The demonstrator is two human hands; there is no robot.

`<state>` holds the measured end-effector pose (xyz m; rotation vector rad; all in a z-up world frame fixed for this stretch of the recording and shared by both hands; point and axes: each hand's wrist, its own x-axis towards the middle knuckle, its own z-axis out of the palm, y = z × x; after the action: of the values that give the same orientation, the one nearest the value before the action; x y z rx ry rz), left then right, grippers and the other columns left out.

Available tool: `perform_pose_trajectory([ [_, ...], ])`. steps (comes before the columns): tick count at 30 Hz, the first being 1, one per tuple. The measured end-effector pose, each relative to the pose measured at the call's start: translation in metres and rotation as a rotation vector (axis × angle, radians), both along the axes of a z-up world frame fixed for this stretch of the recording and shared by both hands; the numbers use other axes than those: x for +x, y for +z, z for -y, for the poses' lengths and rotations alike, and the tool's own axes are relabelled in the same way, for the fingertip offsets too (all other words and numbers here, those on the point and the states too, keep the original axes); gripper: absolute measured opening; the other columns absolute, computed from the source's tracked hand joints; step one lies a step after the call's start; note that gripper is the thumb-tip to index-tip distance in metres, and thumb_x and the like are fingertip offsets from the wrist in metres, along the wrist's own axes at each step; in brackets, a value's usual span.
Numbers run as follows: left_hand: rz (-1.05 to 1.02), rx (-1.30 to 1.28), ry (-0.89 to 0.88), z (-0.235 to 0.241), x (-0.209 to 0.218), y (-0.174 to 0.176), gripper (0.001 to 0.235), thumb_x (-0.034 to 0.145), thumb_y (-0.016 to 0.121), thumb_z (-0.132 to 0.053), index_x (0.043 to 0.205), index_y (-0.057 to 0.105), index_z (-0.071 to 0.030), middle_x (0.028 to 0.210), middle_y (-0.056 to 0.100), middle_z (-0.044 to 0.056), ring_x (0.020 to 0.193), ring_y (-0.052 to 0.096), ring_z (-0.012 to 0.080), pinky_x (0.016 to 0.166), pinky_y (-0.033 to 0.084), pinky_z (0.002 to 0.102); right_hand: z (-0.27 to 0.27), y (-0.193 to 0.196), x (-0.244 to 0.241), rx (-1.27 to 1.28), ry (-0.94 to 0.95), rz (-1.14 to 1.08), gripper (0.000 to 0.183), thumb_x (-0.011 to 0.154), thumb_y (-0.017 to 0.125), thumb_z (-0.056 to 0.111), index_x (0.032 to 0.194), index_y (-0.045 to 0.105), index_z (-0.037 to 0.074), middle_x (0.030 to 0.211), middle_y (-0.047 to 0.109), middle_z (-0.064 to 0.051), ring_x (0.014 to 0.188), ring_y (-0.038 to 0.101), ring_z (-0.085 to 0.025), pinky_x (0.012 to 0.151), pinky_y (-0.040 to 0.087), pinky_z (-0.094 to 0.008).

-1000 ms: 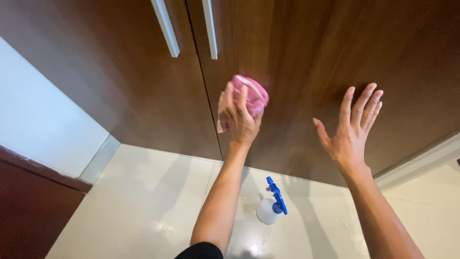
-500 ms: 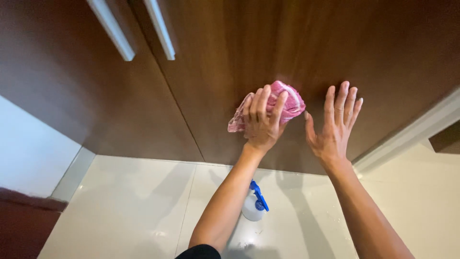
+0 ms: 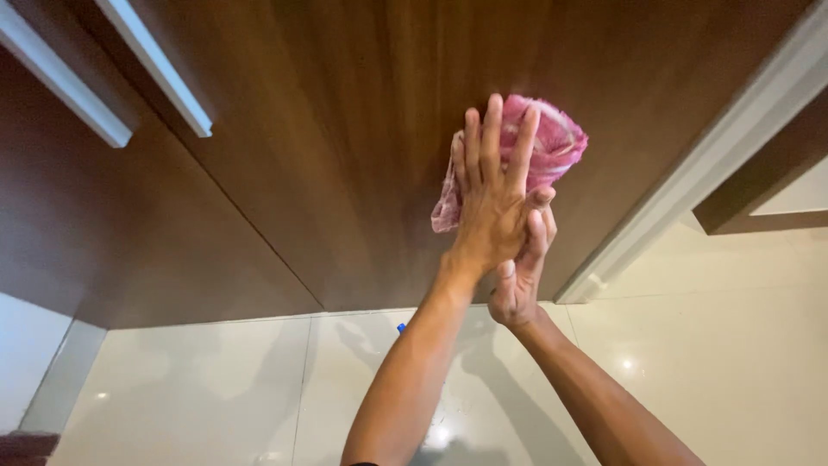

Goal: The person is spraying a cleaning solution and wiping down the exterior of kitchen cabinets with a pink cloth.

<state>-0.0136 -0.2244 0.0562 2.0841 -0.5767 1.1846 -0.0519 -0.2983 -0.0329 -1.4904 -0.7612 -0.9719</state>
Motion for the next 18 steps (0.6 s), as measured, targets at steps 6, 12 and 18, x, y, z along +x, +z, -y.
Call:
perform_pose_trajectory([
  [6,-0.244,0.024,-0.408,-0.037,-0.017,0.022,0.081,0.109,0.006,-0.070,0.171,0.018,-0.019,0.177,0.000,0.012,0.167,-0.004,0.0359,0.136,-0.005,0.053,-0.012,0.026,0.013,0.047,-0.321,-0.182,0.085,0.108,0.024,0.062,0.171,0.004,0.008,0.173,0.006,-0.019,0.163,0.009,-0.033,0.135,0.012,-0.048],
  [12,-0.239,-0.054,-0.570,-0.062,-0.010,0.005,0.076,0.112,0.011,-0.065,0.169,0.023,-0.016,0.180,0.008,0.010,0.168,0.003,0.0313,0.141,0.000,0.047,-0.027,0.047,0.047,-0.148,-0.772,-0.291,0.104,0.106,0.045,0.060,0.166,-0.013,-0.003,0.171,-0.012,-0.026,0.162,-0.006,-0.041,0.131,0.005,-0.057],
  [18,-0.035,0.221,0.051,-0.104,-0.009,0.007,0.056,0.113,0.049,-0.035,0.165,0.035,-0.015,0.176,0.021,0.007,0.167,0.015,0.0266,0.136,0.004,0.052,-0.008,0.060,0.048,-0.455,-1.042,-0.162,0.121,0.104,0.071,0.067,0.164,-0.001,-0.011,0.172,-0.001,-0.029,0.158,0.012,-0.043,0.119,0.018,-0.065],
])
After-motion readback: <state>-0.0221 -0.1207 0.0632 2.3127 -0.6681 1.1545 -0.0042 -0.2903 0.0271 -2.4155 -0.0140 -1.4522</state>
